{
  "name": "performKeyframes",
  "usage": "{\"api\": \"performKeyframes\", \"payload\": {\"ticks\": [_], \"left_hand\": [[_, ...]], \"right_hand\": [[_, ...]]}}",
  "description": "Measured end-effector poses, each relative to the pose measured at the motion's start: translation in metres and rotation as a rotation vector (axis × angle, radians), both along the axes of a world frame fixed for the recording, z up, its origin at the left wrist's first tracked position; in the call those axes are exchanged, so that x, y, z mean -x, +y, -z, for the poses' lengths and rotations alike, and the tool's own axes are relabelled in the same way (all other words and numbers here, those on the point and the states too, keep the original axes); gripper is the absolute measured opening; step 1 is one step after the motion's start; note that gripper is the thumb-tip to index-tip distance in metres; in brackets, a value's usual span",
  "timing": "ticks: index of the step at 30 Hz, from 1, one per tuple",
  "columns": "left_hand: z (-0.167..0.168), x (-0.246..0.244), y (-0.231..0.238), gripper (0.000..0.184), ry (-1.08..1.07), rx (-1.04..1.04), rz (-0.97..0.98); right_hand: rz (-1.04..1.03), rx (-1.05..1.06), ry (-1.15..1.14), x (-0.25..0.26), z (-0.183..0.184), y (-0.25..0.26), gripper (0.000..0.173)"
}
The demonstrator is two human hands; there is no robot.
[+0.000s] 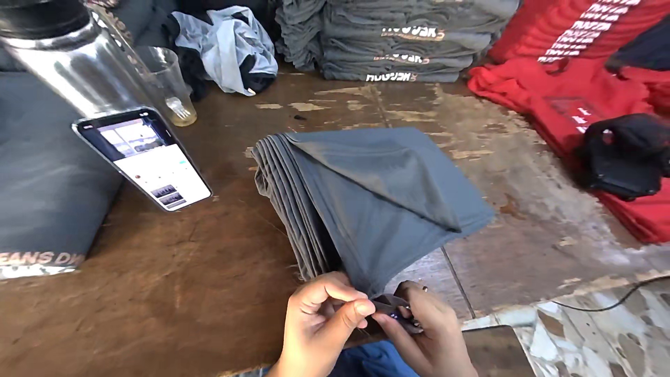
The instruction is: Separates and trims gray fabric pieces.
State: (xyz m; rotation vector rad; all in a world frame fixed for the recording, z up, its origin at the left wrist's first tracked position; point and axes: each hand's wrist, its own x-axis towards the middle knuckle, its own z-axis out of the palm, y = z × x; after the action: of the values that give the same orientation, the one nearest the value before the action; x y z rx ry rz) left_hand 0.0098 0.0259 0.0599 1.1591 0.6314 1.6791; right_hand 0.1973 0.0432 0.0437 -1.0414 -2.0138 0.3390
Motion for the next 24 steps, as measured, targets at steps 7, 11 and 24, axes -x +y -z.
{"api": "performKeyframes", "payload": {"ticks": [7,11,24], "left_hand": [[-0.002,0.0,-0.004,0.007,0.285,-0.077,-0.158],[-0.003,0.0,-0.005,0.008,0.337,-0.081,-0.19],[0.004,0.011,-0.005,0.01,0.836,-0.371,-0.387]], "right_hand": [[0.065,0.034,-0.009,0.016,0.001,-0.009,0.044],[0.069,-0.006,-0.015,0.022,0.005,-0.007,0.046],[-0.185,0.136,0.525,0.016,-0.036,0.01,0.02]]}}
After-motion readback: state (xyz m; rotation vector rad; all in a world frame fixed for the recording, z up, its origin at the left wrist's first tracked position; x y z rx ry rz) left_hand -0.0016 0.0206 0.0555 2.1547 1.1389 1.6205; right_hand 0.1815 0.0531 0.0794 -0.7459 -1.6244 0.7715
